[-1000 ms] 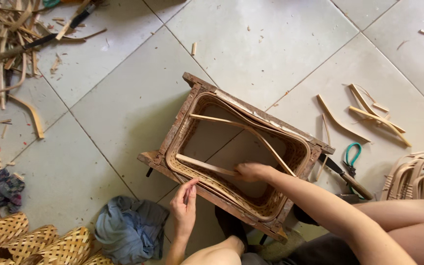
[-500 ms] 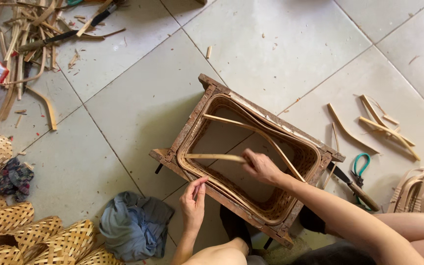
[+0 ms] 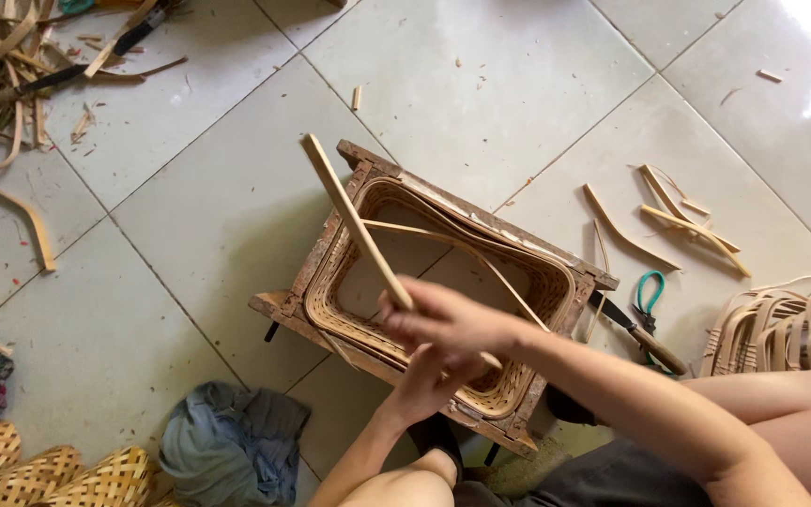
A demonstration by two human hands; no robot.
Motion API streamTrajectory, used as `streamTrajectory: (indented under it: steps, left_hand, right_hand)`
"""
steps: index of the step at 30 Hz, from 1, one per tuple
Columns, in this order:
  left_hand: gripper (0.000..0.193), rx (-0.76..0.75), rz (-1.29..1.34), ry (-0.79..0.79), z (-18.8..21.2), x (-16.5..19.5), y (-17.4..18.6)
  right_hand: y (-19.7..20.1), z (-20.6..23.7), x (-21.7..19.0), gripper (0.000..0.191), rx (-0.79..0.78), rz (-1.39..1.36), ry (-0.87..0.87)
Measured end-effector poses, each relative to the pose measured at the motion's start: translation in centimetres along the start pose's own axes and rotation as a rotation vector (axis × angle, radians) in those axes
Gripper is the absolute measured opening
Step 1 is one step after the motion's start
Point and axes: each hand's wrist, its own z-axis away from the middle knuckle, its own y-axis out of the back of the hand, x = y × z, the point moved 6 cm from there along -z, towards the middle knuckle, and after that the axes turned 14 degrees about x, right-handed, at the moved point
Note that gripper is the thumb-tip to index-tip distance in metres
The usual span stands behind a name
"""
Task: The person sits on the floor and weaves a woven bamboo panel around a rectangular wooden basket form, fitting and pressing the bamboo strips along the rim. They then bend and insert thin bamboo ribs across the basket body, tucking the ends to secure the weave.
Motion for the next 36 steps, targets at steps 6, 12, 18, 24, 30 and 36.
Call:
streamTrajectory:
  steps: [6, 12, 18, 24, 30, 36]
  left_hand:
    - [0.024, 0.005, -0.110, 0.097, -0.2, -1.6, -4.0]
    - [0.018, 0.118, -0.003, -0.171, -1.1, 0.6, -5.2]
    - [0.019, 0.039, -0.109, 0.119, -1.4, -1.4, -6.5]
    - [0.023, 0.055, -0.067, -0.024, -1.2, -1.4, -6.7]
    - [0.024, 0.180, -0.018, -0.004, -0.8, -2.9, -5.7]
    - [0.024, 0.181, 0.050, 0.117, -0.9, -4.8, -5.5]
  right_hand:
    - [-0.4, -2.1, -2.7, 0.028, 0.297, 0.527, 0.282]
    - [-1.0, -4.4, -3.9, 0.029, 0.482, 0.744, 0.376]
    - [-0.7, -4.8, -3.2, 0.026, 0.499, 0.778, 0.369]
    - [-1.3, -6.4, -0.2, 0.030, 0.402, 0.920, 0.275]
    - [-2.6, -10.0, 6.7, 0.025, 0.307, 1.248, 0.247]
    - [-3.0, -13.7, 13.5, 0.021, 0.180, 1.405, 0.107]
